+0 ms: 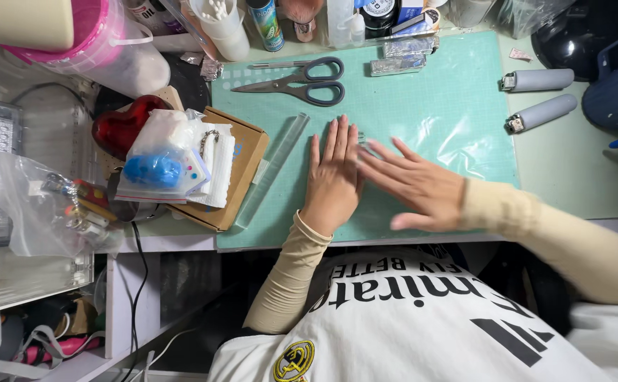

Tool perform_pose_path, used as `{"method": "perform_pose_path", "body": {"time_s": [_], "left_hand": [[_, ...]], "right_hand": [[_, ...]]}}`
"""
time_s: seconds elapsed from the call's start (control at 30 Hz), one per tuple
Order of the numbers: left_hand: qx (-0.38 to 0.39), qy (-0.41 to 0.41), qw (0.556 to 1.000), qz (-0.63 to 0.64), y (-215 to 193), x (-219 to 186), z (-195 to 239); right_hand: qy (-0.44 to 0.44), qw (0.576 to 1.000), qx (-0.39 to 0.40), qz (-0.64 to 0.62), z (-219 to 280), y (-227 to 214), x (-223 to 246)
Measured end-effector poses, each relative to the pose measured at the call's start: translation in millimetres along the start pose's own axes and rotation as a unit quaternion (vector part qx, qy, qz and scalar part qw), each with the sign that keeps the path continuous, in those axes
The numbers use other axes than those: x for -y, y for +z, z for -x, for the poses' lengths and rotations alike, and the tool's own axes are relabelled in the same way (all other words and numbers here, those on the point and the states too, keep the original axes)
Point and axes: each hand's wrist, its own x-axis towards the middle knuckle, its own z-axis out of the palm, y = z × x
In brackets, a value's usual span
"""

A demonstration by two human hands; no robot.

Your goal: The person assembles small gray plastic model parts on a green cutting mat. They use scissors to trim excess plastic from a small piece, then attach it to a larger component. The person also handles a gray lighter and rubs their hands together.

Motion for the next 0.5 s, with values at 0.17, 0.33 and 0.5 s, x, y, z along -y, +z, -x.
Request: {"method": "perform_pose_path", "body": {"time_s": [0.17, 0.33, 0.5], "left_hand": [[0.030, -0.023, 0.999, -0.013, -1, -6, -2], [0.022, -0.020, 0.999, -0.028, 5, -4, -2], [-0.005, 0.001, 1.000, 0.023, 0, 1, -1]], "right_hand": [[0.119, 0.993, 0.020, -0.009, 33, -35, -40], [0.093, 0.982, -0.045, 0.160, -7, -17, -59], [0.014, 0.998, -0.047, 0.050, -11, -5, 7]]}}
